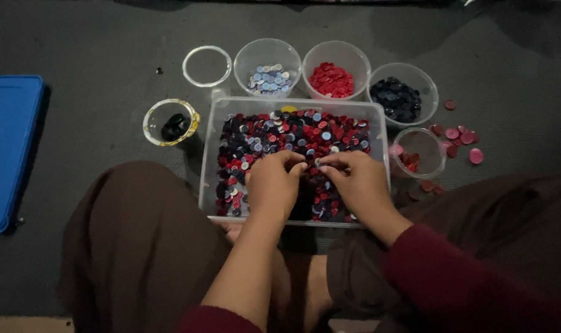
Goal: Sorting a large container of mixed buttons into smaller containers based on color
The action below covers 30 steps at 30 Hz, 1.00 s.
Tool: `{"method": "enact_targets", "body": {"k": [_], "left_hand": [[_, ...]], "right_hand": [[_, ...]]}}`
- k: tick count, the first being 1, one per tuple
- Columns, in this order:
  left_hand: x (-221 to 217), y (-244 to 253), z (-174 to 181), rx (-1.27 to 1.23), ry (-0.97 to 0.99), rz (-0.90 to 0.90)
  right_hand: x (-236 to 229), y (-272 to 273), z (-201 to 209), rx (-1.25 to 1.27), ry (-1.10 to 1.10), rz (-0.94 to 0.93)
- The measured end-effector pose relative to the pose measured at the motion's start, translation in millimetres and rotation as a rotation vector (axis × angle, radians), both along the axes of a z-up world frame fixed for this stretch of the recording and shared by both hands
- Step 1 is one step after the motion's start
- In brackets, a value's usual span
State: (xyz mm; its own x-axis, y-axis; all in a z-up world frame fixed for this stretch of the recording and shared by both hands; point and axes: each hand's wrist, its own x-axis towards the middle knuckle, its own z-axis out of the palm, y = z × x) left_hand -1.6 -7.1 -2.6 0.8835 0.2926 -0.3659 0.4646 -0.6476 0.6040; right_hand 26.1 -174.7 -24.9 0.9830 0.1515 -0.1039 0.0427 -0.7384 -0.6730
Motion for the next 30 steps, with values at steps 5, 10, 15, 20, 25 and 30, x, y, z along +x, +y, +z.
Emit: {"method": "enact_targets", "body": {"k": [5, 10, 15, 20, 25, 30], "left_hand": [[6.4, -11.1, 10.0, 0.075, -0.004, -0.098], [16.5, -17.3, -9.6, 0.218, 0.017, -0.235], [20.6, -22.4, -23.5, 0.418, -0.088, -0.372], [15.8, -19.5, -18.3, 0.362, -0.073, -0.330], [7.4, -12.7, -10.2, 0.013, -0.117, -0.047], [15.5, -7.7, -37.5, -0.514, -0.095, 0.297]], "right_hand": [[2.2, -8.8, 7.6, 0.083, 0.040, -0.140], [3.1, -9.9, 11.1, 0.217, 0.104, -0.234], [1.5, -9.9, 23.5, 0.483, 0.265, -0.365], [0.8, -10.1, 25.6, 0.500, 0.288, -0.380], [-1.5, -12.2, 24.5, 0.576, 0.295, -0.375], [-6.4, -9.0, 28.8, 0.647, 0.331, -0.386]]}}
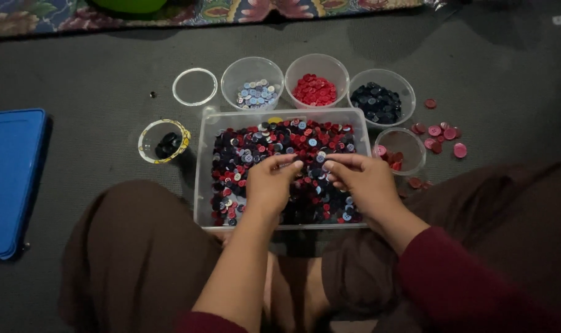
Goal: Sorting a large container of mixed buttons into smaller containers based on color
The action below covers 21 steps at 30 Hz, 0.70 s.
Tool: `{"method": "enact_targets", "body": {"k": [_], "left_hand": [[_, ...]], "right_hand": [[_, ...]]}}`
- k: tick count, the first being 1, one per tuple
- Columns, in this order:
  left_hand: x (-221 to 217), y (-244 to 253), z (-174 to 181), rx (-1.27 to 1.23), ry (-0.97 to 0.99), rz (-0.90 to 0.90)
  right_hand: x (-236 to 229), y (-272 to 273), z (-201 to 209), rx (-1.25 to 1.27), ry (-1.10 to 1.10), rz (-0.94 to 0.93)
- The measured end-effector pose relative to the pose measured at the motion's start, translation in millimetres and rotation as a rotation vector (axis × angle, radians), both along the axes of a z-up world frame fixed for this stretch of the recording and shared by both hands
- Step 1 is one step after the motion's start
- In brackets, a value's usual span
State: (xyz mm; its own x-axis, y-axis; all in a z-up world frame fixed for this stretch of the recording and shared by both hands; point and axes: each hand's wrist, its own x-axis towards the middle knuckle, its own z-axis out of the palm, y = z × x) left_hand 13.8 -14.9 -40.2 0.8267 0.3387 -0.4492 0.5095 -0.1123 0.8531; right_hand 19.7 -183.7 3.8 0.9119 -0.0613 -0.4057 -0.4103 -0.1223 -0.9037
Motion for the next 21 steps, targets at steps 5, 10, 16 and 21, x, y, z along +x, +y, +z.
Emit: {"method": "enact_targets", "body": {"k": [5, 10, 16, 21], "left_hand": [[-7.1, -20.6, 4.7, -0.196, -0.029, 0.065], [-2.8, -35.6, 12.1, -0.242, 0.012, 0.064], [10.8, -46.2, 6.2, -0.109, 0.056, 0.019], [28.2, -49.9, 6.3, 0.025, 0.110, -0.029]], "right_hand": [[-3.7, 4.6, 16.2, 0.122, 0.055, -0.034], [-0.8, -0.2, 12.8, 0.179, 0.077, -0.093], [6.3, -6.1, 18.9, 0.148, 0.056, -0.093], [29.1, -9.0, 16.4, -0.312, -0.192, -0.066]]}}
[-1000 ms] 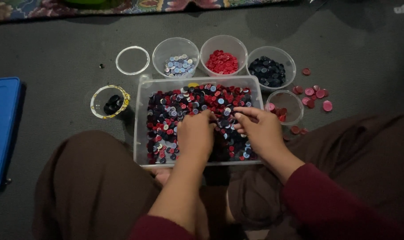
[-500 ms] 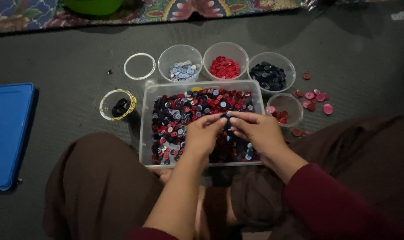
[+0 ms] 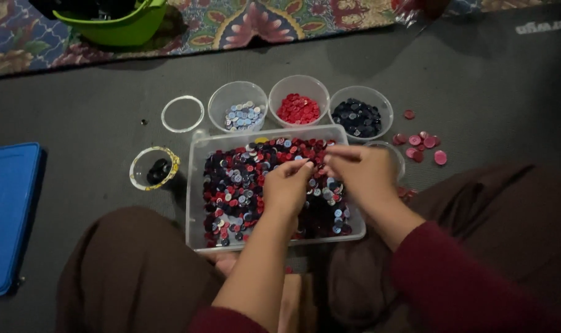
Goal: Sorting a large container of mixed buttons into smaller containers based on color
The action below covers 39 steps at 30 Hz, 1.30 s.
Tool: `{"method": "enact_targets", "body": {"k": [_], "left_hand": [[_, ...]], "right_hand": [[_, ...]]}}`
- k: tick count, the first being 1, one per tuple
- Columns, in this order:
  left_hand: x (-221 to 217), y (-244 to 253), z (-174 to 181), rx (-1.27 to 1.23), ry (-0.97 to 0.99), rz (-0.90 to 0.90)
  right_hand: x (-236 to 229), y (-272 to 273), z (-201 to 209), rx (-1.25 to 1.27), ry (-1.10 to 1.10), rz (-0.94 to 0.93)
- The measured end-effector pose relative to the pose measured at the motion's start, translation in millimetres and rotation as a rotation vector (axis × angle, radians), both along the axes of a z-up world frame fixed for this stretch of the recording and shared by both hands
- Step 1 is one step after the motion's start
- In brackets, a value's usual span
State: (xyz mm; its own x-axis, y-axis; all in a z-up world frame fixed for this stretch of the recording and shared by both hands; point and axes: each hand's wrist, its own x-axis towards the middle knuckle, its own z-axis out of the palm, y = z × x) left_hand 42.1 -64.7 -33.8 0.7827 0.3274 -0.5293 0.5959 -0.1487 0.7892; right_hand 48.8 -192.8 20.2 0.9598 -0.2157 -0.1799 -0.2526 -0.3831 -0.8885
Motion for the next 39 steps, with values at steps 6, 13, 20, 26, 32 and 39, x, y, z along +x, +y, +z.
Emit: {"method": "enact_targets", "body": {"k": [6, 13, 20, 26, 32, 39], "left_hand": [[19.6, 0.8, -12.9, 0.137, 0.000, -0.072], [53.5, -18.7, 56.8, 0.369, -0.220, -0.138], [100.8, -44.4, 47.1, 0.316, -0.345, -0.270], [78.3, -27.1, 36.6, 0.338, -0.289, -0.365], [7.5, 21.6, 38.4, 0.618, -0.138, -0.535], [-51.0, 58.6, 22.0, 0.896, -0.166, -0.691]], "right_hand": [[34.9, -21.7, 22.6, -0.280, -0.109, -0.153], [31.9, -20.4, 13.3, -0.329, -0.127, 0.004], [-10.6, 2.1, -31.3, 0.094, 0.165, 0.164], [-34.9, 15.1, 18.2, -0.159, 0.235, 0.397], [-25.3, 1.7, -70.5, -0.671, 0.175, 0.639], [-40.4, 7.2, -67.0, -0.605, 0.317, 0.591]]}}
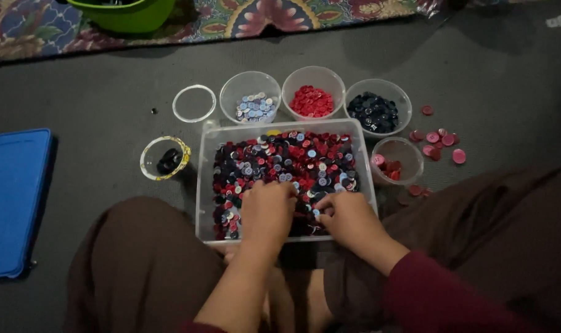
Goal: Sorting a large container of mixed buttons into smaller containers based on color
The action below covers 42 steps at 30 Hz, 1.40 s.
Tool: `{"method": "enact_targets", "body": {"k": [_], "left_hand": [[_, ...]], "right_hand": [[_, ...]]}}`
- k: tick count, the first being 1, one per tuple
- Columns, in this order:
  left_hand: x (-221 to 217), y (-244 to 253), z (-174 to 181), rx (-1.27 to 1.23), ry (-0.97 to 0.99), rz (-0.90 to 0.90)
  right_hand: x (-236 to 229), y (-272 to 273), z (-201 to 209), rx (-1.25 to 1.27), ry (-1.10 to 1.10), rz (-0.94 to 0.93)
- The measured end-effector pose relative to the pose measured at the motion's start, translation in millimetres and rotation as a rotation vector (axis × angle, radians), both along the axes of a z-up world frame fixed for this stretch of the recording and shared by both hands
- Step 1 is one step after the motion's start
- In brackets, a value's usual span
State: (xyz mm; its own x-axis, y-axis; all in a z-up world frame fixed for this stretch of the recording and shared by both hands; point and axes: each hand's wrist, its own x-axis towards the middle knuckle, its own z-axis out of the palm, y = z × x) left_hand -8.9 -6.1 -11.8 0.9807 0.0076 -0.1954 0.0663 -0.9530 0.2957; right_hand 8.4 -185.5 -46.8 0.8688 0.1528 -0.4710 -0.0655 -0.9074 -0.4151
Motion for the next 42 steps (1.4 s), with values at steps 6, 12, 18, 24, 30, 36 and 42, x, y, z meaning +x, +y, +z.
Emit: {"method": "enact_targets", "body": {"k": [6, 12, 18, 24, 30, 36, 42], "left_hand": [[-27.5, 4.0, 25.3, -0.307, 0.008, 0.261], [-21.6, 11.7, 2.4, -0.527, -0.063, 0.393], [-32.2, 2.2, 24.4, -0.674, -0.283, 0.307], [-31.0, 3.9, 12.7, -0.664, -0.289, 0.282], [-26.2, -1.3, 11.6, -0.811, -0.163, 0.280], [-20.1, -3.6, 6.3, -0.857, 0.032, 0.369], [-20.8, -4.5, 15.4, -0.903, 0.081, 0.433]], "right_hand": [[-3.1, -0.6, 15.3, 0.389, -0.008, -0.210], [0.0, -3.1, 27.1, 0.721, 0.026, -0.451], [-6.5, -1.2, 54.2, 0.945, 0.116, -0.641], [-6.7, 0.3, 55.2, 0.944, 0.149, -0.650], [-10.5, -0.8, 61.3, 0.960, 0.161, -0.652], [-7.8, -2.5, 55.5, 0.950, 0.168, -0.626], [-9.6, -4.0, 60.8, 0.973, 0.180, -0.595]]}}
